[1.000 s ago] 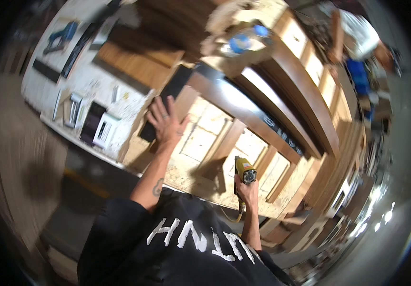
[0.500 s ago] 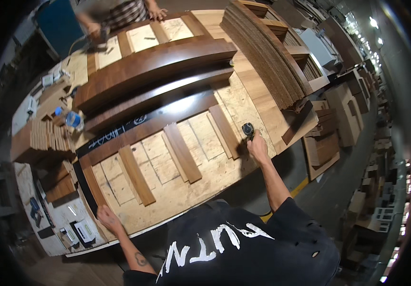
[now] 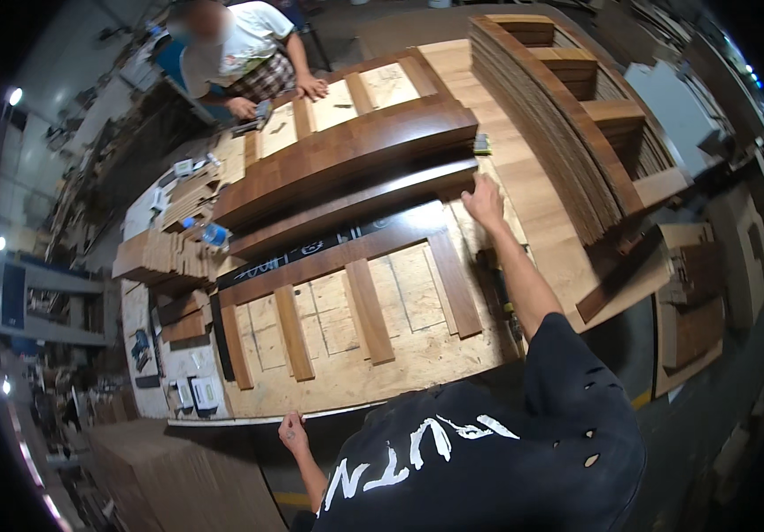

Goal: The person assembles a wooden frame on a workbench using a pneumatic nail gun. They position wooden strips, drive nails to join them, and flip the frame to continue assembly. Another person works nearby on similar pieces.

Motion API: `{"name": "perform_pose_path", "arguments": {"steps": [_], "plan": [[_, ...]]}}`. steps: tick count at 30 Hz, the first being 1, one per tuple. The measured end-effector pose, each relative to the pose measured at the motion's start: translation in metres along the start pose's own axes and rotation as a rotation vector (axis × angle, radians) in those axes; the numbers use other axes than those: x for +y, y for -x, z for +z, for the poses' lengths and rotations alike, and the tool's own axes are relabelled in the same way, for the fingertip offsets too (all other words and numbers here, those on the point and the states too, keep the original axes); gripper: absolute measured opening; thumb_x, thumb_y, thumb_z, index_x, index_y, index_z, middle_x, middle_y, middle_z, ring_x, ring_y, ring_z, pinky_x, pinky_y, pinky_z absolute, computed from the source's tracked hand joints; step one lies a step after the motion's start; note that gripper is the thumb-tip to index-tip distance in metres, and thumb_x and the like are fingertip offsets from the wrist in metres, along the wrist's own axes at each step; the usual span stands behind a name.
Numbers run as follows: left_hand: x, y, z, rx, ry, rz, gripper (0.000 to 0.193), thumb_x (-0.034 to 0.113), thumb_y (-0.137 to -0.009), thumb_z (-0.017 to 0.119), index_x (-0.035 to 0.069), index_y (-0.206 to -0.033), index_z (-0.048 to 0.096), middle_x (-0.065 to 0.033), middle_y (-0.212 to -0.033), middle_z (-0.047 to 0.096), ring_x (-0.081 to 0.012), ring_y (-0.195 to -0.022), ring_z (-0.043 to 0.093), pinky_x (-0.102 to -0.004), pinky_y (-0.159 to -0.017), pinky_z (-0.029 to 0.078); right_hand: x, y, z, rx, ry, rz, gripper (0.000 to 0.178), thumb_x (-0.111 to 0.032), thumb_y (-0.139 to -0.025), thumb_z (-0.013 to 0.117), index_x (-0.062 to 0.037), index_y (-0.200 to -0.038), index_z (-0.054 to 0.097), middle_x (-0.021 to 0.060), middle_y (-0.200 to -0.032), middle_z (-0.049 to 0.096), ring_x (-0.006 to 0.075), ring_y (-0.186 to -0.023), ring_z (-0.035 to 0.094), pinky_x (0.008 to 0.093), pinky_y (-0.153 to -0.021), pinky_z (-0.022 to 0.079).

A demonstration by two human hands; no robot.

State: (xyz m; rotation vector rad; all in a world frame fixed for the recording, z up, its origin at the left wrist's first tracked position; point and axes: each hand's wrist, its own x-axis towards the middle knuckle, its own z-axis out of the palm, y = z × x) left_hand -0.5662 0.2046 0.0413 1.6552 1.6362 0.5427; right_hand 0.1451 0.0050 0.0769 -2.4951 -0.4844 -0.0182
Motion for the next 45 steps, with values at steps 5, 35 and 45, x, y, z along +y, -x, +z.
{"name": "perform_pose_path", "arguments": {"steps": [5, 35, 45], "plan": [[-0.007, 0.028, 0.027, 0.019, 0.197, -0.216, 0.027, 0.026, -0.099, 0.066, 0.000, -0.103, 0.073, -0.0046, -0.083, 0.072, -0.0106, -0.066, 0.064, -0.0231, -0.057, 0.049, 0.060, -0.062, -0.014, 0.048, -0.037, 0.143, 0.086, -0.031, -0.082, 0.074, -0.0005, -0.153, 0.036, 0.0253, -0.151, 0.046, 0.0421, -0.137, 0.047, 0.0572, -0.110, 0.042], [-0.041, 0.080, 0.003, 0.148, 0.179, -0.312, 0.029, 0.031, -0.099, 0.065, 0.006, -0.113, 0.071, -0.0038, -0.087, 0.070, -0.0117, -0.068, 0.065, -0.0260, -0.056, 0.050, -0.007, -0.052, 0.029, -0.173, 0.352, -0.547, 0.083, -0.006, -0.070, 0.076, -0.0087, -0.146, 0.044, 0.0150, -0.147, 0.045, 0.0345, -0.141, 0.040, 0.0712, -0.110, 0.031], [-0.018, 0.075, 0.017, 0.153, 0.190, -0.122, 0.034, 0.032, -0.099, 0.065, 0.000, -0.107, 0.071, -0.0078, -0.087, 0.070, -0.0167, -0.075, 0.069, -0.0316, -0.070, 0.056, -0.021, -0.033, 0.017, -0.347, 0.138, -0.766, 0.073, -0.028, -0.060, 0.087, -0.0058, -0.125, 0.061, 0.0225, -0.116, 0.057, 0.0420, -0.110, 0.056, 0.0483, -0.092, 0.049]]}}
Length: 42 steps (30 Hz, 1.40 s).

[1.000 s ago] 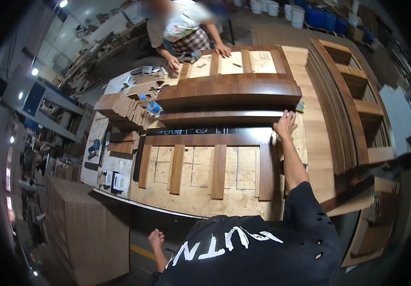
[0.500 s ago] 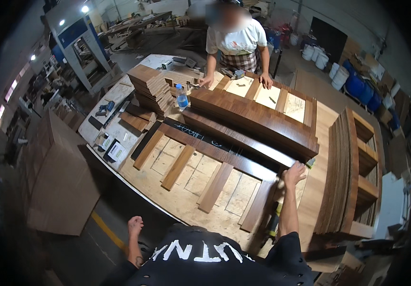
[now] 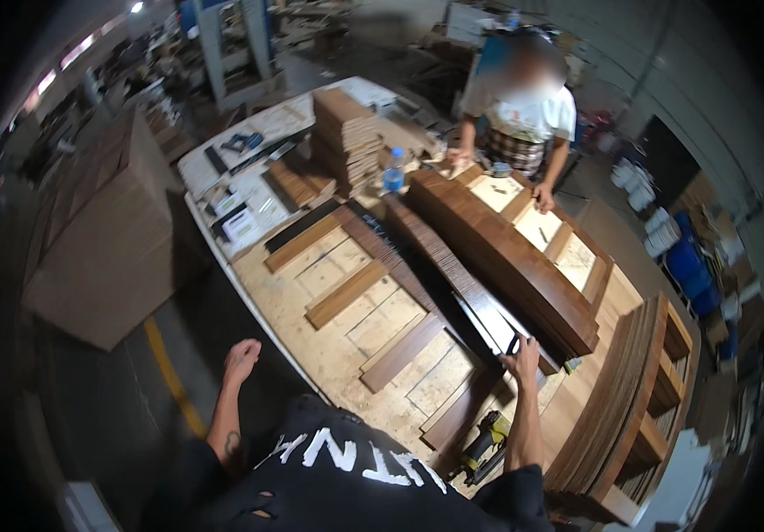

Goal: The person assembles a wooden frame on a workbench using a pneumatic nail gun. They position wooden strips, drive nails to join them, and flip the frame to continue assembly. Another person works nearby on similar pieces.

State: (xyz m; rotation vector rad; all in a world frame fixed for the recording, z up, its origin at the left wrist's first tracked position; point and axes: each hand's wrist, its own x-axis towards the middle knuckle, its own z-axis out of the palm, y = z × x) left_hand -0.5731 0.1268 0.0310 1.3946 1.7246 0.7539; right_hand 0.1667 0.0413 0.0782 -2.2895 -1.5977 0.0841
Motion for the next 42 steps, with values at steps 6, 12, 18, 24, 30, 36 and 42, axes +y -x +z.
{"name": "perform_pose_path", "arguments": {"steps": [6, 12, 18, 24, 30, 36, 42], "plan": [[0.029, -0.015, 0.029, -0.109, 0.198, -0.016, 0.032, 0.030, -0.098, 0.065, -0.001, -0.106, 0.071, -0.0048, -0.089, 0.068, -0.0135, -0.078, 0.066, -0.0295, -0.071, 0.055, -0.134, 0.130, 0.035, 0.015, -0.279, 0.082, 0.075, -0.035, -0.072, 0.086, 0.0047, -0.128, 0.057, 0.0241, -0.114, 0.054, 0.0428, -0.106, 0.057, 0.0470, -0.094, 0.049], [0.066, -0.054, 0.077, -0.435, 0.375, -0.274, 0.067, 0.055, -0.103, 0.055, -0.002, -0.138, 0.051, -0.0186, -0.116, 0.069, -0.0235, -0.098, 0.070, -0.0344, -0.085, 0.057, -0.226, 0.225, 0.061, -0.077, -0.390, 0.129, 0.080, -0.047, -0.071, 0.088, 0.0014, -0.129, 0.060, 0.0220, -0.111, 0.053, 0.0415, -0.105, 0.058, 0.0493, -0.089, 0.050], [0.063, -0.093, 0.089, -0.142, 0.729, -0.623, 0.100, 0.072, -0.092, 0.058, 0.006, -0.160, 0.027, -0.0270, -0.161, 0.032, -0.0372, -0.144, 0.039, -0.0545, -0.118, 0.031, -0.261, 0.258, 0.054, -0.257, -0.408, -0.044, 0.077, -0.039, -0.072, 0.087, -0.0048, -0.135, 0.058, 0.0201, -0.107, 0.055, 0.0386, -0.095, 0.061, 0.0456, -0.080, 0.053], [0.045, -0.092, 0.064, -0.418, 0.602, -0.621, 0.090, 0.064, -0.094, 0.062, 0.002, -0.153, 0.033, -0.0250, -0.147, 0.047, -0.0396, -0.123, 0.059, -0.0524, -0.098, 0.055, -0.270, 0.260, 0.064, -0.256, -0.294, -0.077, 0.069, -0.024, -0.074, 0.085, -0.0021, -0.134, 0.058, 0.0211, -0.113, 0.058, 0.0392, -0.100, 0.059, 0.0449, -0.086, 0.051], [0.035, -0.112, 0.040, -0.651, 0.306, -0.516, 0.072, 0.054, -0.101, 0.059, -0.015, -0.122, 0.053, -0.0280, -0.109, 0.067, -0.0330, -0.091, 0.073, -0.0397, -0.077, 0.063, -0.264, 0.285, 0.113, -0.142, -0.025, 0.085, 0.073, -0.030, -0.076, 0.086, -0.0071, -0.139, 0.055, 0.0181, -0.135, 0.055, 0.0388, -0.127, 0.050, 0.0513, -0.108, 0.037], [0.048, -0.124, 0.037, -0.717, 0.249, -0.460, 0.074, 0.058, -0.097, 0.063, -0.010, -0.125, 0.054, -0.0253, -0.109, 0.069, -0.0310, -0.093, 0.074, -0.0392, -0.080, 0.063, -0.269, 0.321, 0.117, 0.003, 0.158, 0.436, 0.080, -0.049, -0.077, 0.083, -0.0088, -0.140, 0.054, 0.0205, -0.140, 0.052, 0.0406, -0.131, 0.048, 0.0573, -0.109, 0.033], [0.038, -0.123, 0.050, -0.731, 0.420, -0.444, 0.079, 0.056, -0.094, 0.068, -0.008, -0.135, 0.047, -0.0284, -0.118, 0.066, -0.0325, -0.104, 0.070, -0.0400, -0.088, 0.061, -0.273, 0.313, 0.092, 0.159, 0.119, 0.803, 0.085, -0.043, -0.075, 0.087, 0.0005, -0.140, 0.054, 0.0333, -0.140, 0.052, 0.0483, -0.129, 0.051, 0.0519, -0.107, 0.044]]}}
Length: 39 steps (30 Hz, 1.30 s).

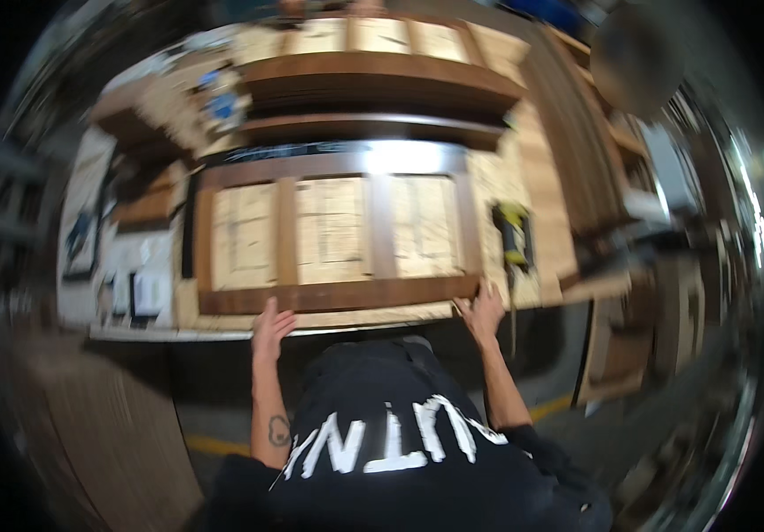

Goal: The person assembles a wooden frame on a workbench using a pneumatic nail gun. They position wooden strips, drive nails to join them, and flip the frame to continue assembly. Another person works nearby on similar pieces.

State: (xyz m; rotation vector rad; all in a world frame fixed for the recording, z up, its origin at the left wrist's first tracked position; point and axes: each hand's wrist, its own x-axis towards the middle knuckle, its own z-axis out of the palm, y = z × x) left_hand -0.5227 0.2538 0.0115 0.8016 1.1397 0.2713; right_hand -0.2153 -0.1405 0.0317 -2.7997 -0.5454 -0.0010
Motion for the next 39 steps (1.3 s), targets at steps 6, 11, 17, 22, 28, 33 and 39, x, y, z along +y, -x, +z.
{"name": "perform_pose_path", "arguments": {"steps": [6, 11, 17, 22, 28, 33, 39], "plan": [[-0.009, 0.001, 0.021, 0.039, -0.378, 0.012, 0.049, 0.050, -0.101, 0.062, 0.000, -0.102, 0.064, -0.0147, -0.092, 0.072, -0.0224, -0.077, 0.070, -0.0329, -0.070, 0.059, 0.053, 0.012, 0.012, 0.027, -0.245, 0.366, 0.091, -0.033, -0.076, 0.087, -0.0005, -0.149, 0.043, 0.0261, -0.146, 0.050, 0.0432, -0.132, 0.049, 0.0528, -0.109, 0.041], [0.024, 0.037, 0.100, -0.115, -1.018, 0.332, 0.046, 0.040, -0.101, 0.064, -0.001, -0.080, 0.067, -0.0091, -0.067, 0.069, -0.0147, -0.059, 0.065, -0.0314, -0.060, 0.052, 0.056, 0.006, 0.003, -0.067, -0.249, 0.376, 0.090, -0.031, -0.073, 0.089, -0.0012, -0.147, 0.048, 0.0252, -0.140, 0.054, 0.0401, -0.127, 0.054, 0.0475, -0.107, 0.044], [0.009, 0.051, 0.223, -0.476, -1.186, 0.597, 0.036, 0.036, -0.095, 0.070, 0.000, -0.104, 0.071, -0.0160, -0.074, 0.069, -0.0269, -0.068, 0.071, -0.0372, -0.065, 0.055, 0.078, -0.016, 0.019, -0.185, -0.541, 0.288, 0.085, -0.030, -0.072, 0.090, 0.0003, -0.143, 0.054, 0.0233, -0.122, 0.058, 0.0388, -0.118, 0.059, 0.0417, -0.102, 0.049], [-0.059, 0.041, 0.299, -0.644, -1.389, 0.930, 0.048, 0.028, -0.089, 0.072, -0.001, -0.126, 0.062, -0.0226, -0.120, 0.064, -0.0398, -0.115, 0.060, -0.0467, -0.099, 0.048, 0.073, -0.031, 0.003, -0.280, -0.626, 0.277, 0.077, -0.026, -0.073, 0.088, -0.0081, -0.142, 0.059, 0.0232, -0.116, 0.057, 0.0386, -0.110, 0.061, 0.0417, -0.097, 0.050], [-0.112, 0.055, 0.364, -0.620, -1.502, 1.094, 0.070, 0.023, -0.082, 0.078, 0.001, -0.142, 0.050, -0.0210, -0.137, 0.051, -0.0391, -0.130, 0.046, -0.0528, -0.109, 0.035, 0.093, -0.037, 0.010, -0.361, -0.696, 0.242, 0.075, -0.028, -0.076, 0.086, -0.0093, -0.144, 0.058, 0.0195, -0.108, 0.057, 0.0341, -0.096, 0.063, 0.0405, -0.088, 0.053], [-0.129, 0.045, 0.365, -0.533, -1.591, 1.112, 0.075, 0.026, -0.083, 0.078, 0.002, -0.145, 0.045, -0.0190, -0.138, 0.049, -0.0382, -0.132, 0.044, -0.0542, -0.110, 0.031, 0.101, -0.043, 0.010, -0.400, -0.804, 0.187, 0.072, -0.027, -0.079, 0.085, -0.0100, -0.144, 0.060, 0.0128, -0.096, 0.051, 0.0261, -0.088, 0.057, 0.0357, -0.083, 0.049], [-0.132, 0.050, 0.371, -0.481, -1.565, 1.115, 0.071, 0.023, -0.081, 0.079, 0.001, -0.142, 0.050, -0.0184, -0.136, 0.051, -0.0381, -0.129, 0.046, -0.0523, -0.110, 0.033, 0.111, -0.049, 0.013, -0.517, -0.806, 0.230, 0.067, -0.028, -0.083, 0.082, -0.0133, -0.145, 0.060, 0.0125, -0.095, 0.056, 0.0248, -0.090, 0.059, 0.0353, -0.084, 0.049]]}}
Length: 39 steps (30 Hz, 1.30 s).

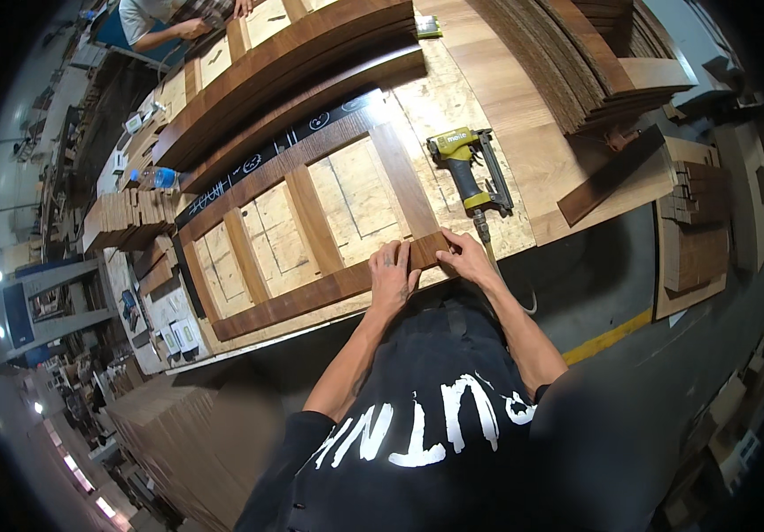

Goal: The person assembles a wooden frame on a workbench using a pneumatic nail gun. They position wooden strips, drive nails to join them, and flip the frame to continue assembly. Another person works nearby on similar pieces.

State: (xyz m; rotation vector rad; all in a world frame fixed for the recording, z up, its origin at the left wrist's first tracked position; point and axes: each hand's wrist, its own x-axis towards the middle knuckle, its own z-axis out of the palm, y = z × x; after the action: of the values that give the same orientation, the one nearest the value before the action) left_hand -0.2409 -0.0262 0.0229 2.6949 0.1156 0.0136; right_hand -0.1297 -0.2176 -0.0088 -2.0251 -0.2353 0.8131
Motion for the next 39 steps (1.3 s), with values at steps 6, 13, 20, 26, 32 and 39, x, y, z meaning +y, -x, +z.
{"name": "perform_pose_path", "arguments": {"steps": [6, 13, 20, 26, 32, 39], "plan": [[-0.004, 0.000, -0.002, -0.006, 0.043, -0.013, 0.073, 0.025, -0.080, 0.080, 0.003, -0.143, 0.050, -0.0168, -0.137, 0.051, -0.0373, -0.130, 0.046, -0.0520, -0.110, 0.033, -0.003, -0.004, -0.007, -0.084, -0.209, 0.097, 0.057, -0.027, -0.093, 0.073, -0.0129, -0.145, 0.058, 0.0004, -0.070, 0.058, 0.0094, -0.065, 0.051, 0.0280, -0.062, 0.045], [-0.013, -0.003, -0.001, -0.018, 0.065, 0.024, 0.075, 0.028, -0.080, 0.081, 0.004, -0.144, 0.049, -0.0159, -0.136, 0.049, -0.0366, -0.130, 0.044, -0.0525, -0.109, 0.032, -0.033, 0.002, -0.024, -0.156, -0.217, 0.153, 0.052, -0.023, -0.097, 0.069, -0.0093, -0.146, 0.057, -0.0021, -0.069, 0.057, 0.0079, -0.060, 0.051, 0.0275, -0.056, 0.044], [-0.020, -0.005, 0.004, -0.047, 0.139, 0.089, 0.078, 0.022, -0.084, 0.078, 0.003, -0.150, 0.041, -0.0213, -0.139, 0.045, -0.0406, -0.132, 0.041, -0.0538, -0.112, 0.033, -0.023, -0.001, -0.035, -0.353, -0.397, 0.171, 0.056, -0.015, -0.102, 0.061, -0.0146, -0.156, 0.046, -0.0009, -0.076, 0.061, 0.0089, -0.066, 0.056, 0.0257, -0.062, 0.046], [-0.022, -0.003, 0.005, -0.080, 0.112, 0.110, 0.081, 0.025, -0.086, 0.077, 0.003, -0.154, 0.038, -0.0210, -0.140, 0.044, -0.0402, -0.133, 0.040, -0.0537, -0.114, 0.032, -0.006, 0.002, -0.024, -0.301, -0.505, 0.187, 0.060, -0.010, -0.104, 0.054, -0.0161, -0.161, 0.035, 0.0022, -0.077, 0.061, 0.0116, -0.068, 0.060, 0.0275, -0.064, 0.053], [-0.024, -0.005, 0.005, -0.085, 0.061, 0.166, 0.079, 0.031, -0.089, 0.074, 0.004, -0.154, 0.038, -0.0209, -0.139, 0.044, -0.0405, -0.132, 0.040, -0.0543, -0.114, 0.031, -0.013, 0.014, -0.019, -0.344, -0.442, 0.176, 0.066, -0.010, -0.104, 0.055, -0.0216, -0.163, 0.028, 0.0058, -0.073, 0.064, 0.0140, -0.056, 0.061, 0.0280, -0.054, 0.053], [-0.027, -0.008, 0.016, 0.062, 0.012, 0.187, 0.085, 0.048, -0.087, 0.074, 0.010, -0.155, 0.040, -0.0215, -0.138, 0.040, -0.0394, -0.129, 0.039, -0.0562, -0.112, 0.030, -0.017, 0.012, -0.019, -0.312, -0.414, 0.200, 0.067, -0.011, -0.104, 0.057, -0.0229, -0.163, 0.027, 0.0075, -0.074, 0.067, 0.0135, -0.054, 0.061, 0.0274, -0.055, 0.053]]}}
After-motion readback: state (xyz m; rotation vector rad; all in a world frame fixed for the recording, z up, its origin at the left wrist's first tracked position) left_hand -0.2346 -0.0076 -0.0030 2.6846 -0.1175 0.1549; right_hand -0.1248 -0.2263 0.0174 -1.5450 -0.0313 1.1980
